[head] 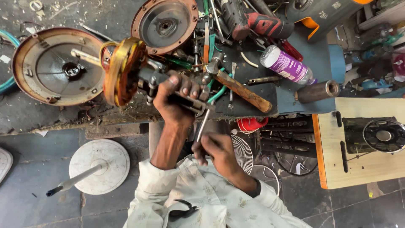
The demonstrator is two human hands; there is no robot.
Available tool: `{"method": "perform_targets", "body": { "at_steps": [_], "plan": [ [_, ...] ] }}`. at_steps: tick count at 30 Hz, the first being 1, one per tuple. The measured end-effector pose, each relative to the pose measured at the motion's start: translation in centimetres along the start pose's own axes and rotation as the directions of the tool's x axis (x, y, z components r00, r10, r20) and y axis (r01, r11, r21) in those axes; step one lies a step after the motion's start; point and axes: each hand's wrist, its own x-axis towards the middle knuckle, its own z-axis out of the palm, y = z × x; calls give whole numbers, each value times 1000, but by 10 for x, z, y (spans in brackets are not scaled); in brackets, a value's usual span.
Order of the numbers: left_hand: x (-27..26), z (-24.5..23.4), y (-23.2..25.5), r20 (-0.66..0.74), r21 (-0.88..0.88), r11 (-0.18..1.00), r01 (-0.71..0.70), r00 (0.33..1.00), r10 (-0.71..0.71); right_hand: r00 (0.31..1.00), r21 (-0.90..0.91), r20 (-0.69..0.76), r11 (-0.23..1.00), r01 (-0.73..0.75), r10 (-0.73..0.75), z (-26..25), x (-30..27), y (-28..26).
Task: The person disassembles a motor rotor assembly on a workbench. They use a hammer to tap the housing, a screwdriver to pry components, and pliers to remove parts, exposing the copper windings. The person then uses a caliper to measure a shaft and handles a small metal ring.
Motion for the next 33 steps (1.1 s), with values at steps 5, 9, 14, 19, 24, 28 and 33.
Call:
{"method": "perform_targets", "body": {
  "at_steps": [5, 9, 14, 19, 24, 28, 33],
  "plan": [
    [3, -14, -5, -166, -36, 998, -42, 985, 36, 878, -537, 166, 706, 462, -448, 3, -10, -40],
    [0, -18, -14, -323, -45, 998, -54, 946, 37, 622, -691, 469, 178, 701, -627, 12, 10, -64],
    [-9, 0, -17, -214, -30, 997, 65, 974, -70, 511, -700, 655, -192, 688, -557, 5, 15, -68],
    [-12, 20, -15, 46, 72, 994, 84, 995, -88, 428, -678, 679, -288, 676, -596, -19, 22, -68],
    [-22, 10, -2, -342, 196, 957, 215, 929, -139, 440, -654, 486, 19, 756, -756, -22, 28, -61],
    [-54, -10, 27, -469, 416, 868, 271, 882, -51, 655, -573, 123, 485, 660, -746, -15, 46, -68],
    [-80, -30, 51, -525, 643, 627, 440, 849, -58, 777, -531, 342, 574, 624, -528, 18, 64, -79]
  ]
}}
